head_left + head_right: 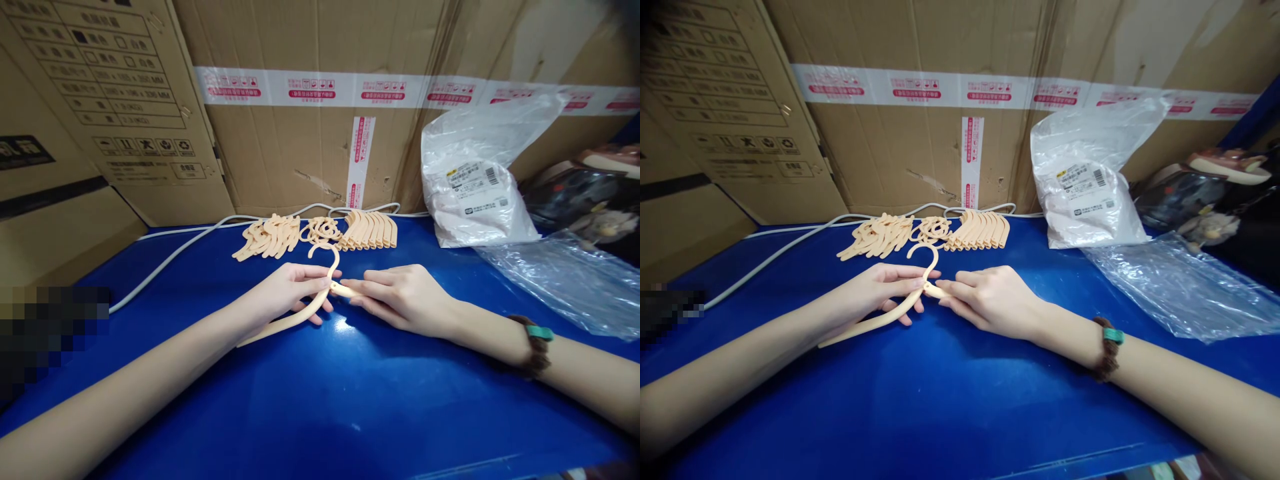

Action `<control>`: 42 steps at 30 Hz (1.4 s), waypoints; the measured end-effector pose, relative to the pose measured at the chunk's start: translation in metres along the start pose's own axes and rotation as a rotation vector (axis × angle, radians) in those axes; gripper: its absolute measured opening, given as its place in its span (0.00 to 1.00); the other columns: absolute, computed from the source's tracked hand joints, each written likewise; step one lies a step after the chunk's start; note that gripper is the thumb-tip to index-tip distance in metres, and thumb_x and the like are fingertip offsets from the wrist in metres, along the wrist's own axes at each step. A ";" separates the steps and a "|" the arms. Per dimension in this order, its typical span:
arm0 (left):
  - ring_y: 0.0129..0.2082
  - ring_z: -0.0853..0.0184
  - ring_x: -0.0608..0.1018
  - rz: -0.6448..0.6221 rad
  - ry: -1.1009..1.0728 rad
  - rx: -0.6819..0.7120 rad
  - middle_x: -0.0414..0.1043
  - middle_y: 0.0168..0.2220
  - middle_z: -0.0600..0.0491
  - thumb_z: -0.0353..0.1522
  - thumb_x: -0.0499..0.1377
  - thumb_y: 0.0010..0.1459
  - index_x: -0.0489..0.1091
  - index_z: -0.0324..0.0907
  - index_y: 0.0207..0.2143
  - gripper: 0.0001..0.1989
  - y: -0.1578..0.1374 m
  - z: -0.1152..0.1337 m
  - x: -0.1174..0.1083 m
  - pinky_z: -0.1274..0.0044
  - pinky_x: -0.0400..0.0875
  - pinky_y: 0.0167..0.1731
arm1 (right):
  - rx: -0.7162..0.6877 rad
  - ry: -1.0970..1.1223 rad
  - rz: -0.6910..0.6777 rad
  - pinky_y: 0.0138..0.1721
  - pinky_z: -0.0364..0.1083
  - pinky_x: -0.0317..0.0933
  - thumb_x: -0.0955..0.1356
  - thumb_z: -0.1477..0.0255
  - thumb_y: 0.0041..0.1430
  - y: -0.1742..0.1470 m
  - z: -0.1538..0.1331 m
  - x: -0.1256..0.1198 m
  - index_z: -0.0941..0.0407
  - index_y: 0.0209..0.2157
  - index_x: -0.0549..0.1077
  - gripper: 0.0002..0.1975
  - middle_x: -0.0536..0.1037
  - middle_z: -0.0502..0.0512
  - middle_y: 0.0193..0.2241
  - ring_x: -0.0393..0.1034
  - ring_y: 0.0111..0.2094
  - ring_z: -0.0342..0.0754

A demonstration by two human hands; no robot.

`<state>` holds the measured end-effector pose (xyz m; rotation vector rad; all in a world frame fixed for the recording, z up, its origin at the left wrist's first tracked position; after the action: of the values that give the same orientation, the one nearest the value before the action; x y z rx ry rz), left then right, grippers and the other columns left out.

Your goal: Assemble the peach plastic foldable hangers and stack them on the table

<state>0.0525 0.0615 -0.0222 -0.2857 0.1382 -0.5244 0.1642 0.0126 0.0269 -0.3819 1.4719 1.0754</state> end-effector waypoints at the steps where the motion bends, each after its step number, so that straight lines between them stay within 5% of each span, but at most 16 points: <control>1: 0.28 0.68 0.78 0.001 0.002 -0.006 0.76 0.29 0.49 0.32 0.60 0.58 0.71 0.38 0.51 0.18 0.000 0.000 0.000 0.78 0.76 0.26 | -0.014 -0.016 0.001 0.26 0.43 0.51 0.56 0.65 0.70 0.000 0.000 0.000 0.58 0.46 0.75 0.20 0.73 0.50 0.25 0.66 0.25 0.40; 17: 0.29 0.69 0.77 -0.120 -0.031 -0.030 0.77 0.35 0.48 0.34 0.61 0.58 0.75 0.40 0.47 0.15 -0.002 0.001 0.004 0.83 0.75 0.23 | -0.036 -0.085 0.033 0.30 0.44 0.51 0.57 0.65 0.69 0.000 0.006 0.001 0.55 0.49 0.74 0.18 0.74 0.52 0.28 0.63 0.27 0.42; 34: 0.28 0.71 0.76 -0.133 -0.013 -0.053 0.75 0.29 0.52 0.34 0.61 0.58 0.73 0.40 0.48 0.16 -0.004 0.000 0.004 0.83 0.74 0.25 | -0.055 -0.099 0.071 0.28 0.44 0.49 0.59 0.68 0.69 -0.002 0.005 -0.001 0.54 0.50 0.74 0.17 0.75 0.51 0.29 0.62 0.27 0.43; 42: 0.30 0.70 0.77 -0.112 0.011 -0.037 0.74 0.35 0.50 0.34 0.62 0.57 0.73 0.39 0.44 0.13 -0.002 0.001 0.003 0.83 0.74 0.24 | -0.079 -0.084 0.080 0.28 0.44 0.49 0.60 0.67 0.68 -0.002 0.004 0.001 0.54 0.49 0.75 0.16 0.75 0.51 0.29 0.62 0.27 0.43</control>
<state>0.0544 0.0580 -0.0208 -0.3282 0.1434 -0.6348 0.1679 0.0150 0.0255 -0.3319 1.3824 1.2026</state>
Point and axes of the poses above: each hand's wrist, its own y-axis towards the middle knuckle, its own x-axis out of the palm, z = x × y, the point moved 9 cm from there along y, towards the middle knuckle
